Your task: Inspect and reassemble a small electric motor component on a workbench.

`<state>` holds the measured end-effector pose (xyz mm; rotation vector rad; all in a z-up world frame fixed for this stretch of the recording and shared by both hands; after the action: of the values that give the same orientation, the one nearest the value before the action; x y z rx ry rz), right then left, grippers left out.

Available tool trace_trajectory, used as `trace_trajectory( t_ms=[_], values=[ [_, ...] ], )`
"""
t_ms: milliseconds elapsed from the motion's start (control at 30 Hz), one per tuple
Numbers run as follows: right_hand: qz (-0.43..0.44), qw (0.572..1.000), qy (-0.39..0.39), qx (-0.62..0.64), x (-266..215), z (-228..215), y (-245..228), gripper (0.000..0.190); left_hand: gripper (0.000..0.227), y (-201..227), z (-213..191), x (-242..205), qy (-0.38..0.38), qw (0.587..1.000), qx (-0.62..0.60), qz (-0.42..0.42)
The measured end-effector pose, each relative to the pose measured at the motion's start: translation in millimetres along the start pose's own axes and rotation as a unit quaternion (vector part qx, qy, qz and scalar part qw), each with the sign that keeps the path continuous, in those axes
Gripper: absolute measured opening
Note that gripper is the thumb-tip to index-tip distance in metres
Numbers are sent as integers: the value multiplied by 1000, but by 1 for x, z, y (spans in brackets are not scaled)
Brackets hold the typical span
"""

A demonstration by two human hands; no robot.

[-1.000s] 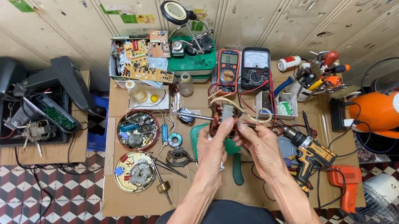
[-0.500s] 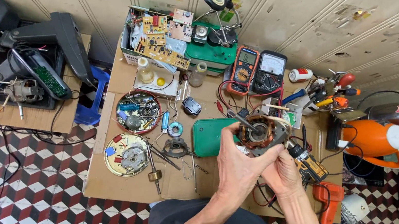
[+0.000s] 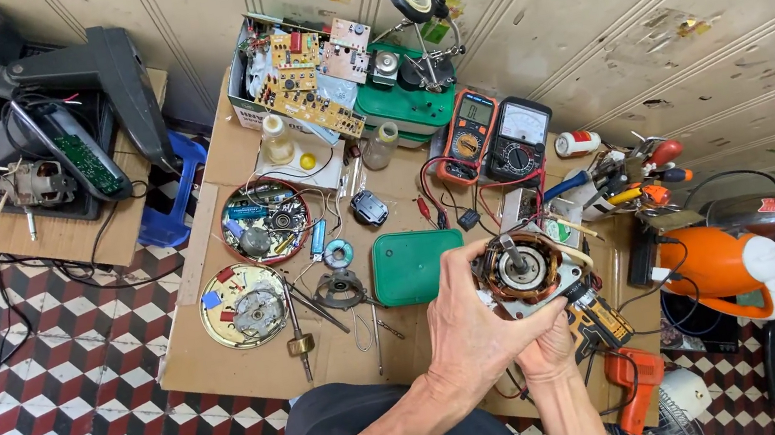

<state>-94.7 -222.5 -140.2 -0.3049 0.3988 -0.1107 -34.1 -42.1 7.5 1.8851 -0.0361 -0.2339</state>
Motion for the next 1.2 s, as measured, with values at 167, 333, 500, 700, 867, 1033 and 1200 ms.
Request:
trace_trajectory(
  t_ms=[167, 333, 500, 700, 867, 1033, 1200],
  values=[
    [-3, 1000, 9, 4, -2, 14, 6, 59, 90, -1, 0, 1, -4, 1000, 1, 7],
    [8, 1000, 17, -6, -3, 37, 13, 53, 93, 1, -4, 5, 6, 1000, 3, -4],
    [26, 999, 20, -15, -2, 37, 18, 45, 95, 1, -8, 7, 18, 999, -23, -28],
    [12, 1000, 21, -1, 0, 40, 24, 46, 93, 2, -8, 8, 27, 998, -33, -56],
    [14, 1000, 24, 12, -1, 47, 24, 45, 93, 5, -10, 8, 17, 997, -41, -65],
    [12, 999, 34, -8, 0, 48, 22, 42, 92, 4, -10, 9, 9, 997, -41, -67],
    [-5, 999, 30, -21, -1, 54, 22, 41, 92, 3, -7, 10, 12, 997, -37, -60]
  ],
)
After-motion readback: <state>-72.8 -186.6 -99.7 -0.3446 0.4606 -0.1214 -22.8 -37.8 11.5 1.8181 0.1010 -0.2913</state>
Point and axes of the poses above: each hand's wrist, its own x-axis towards the middle knuckle, its own z-axis out of the palm, y = z × x, the point moved 1 cm from there along x, towards the middle knuckle, and after that the axes turned 10 degrees about x, right-handed, at the moved point
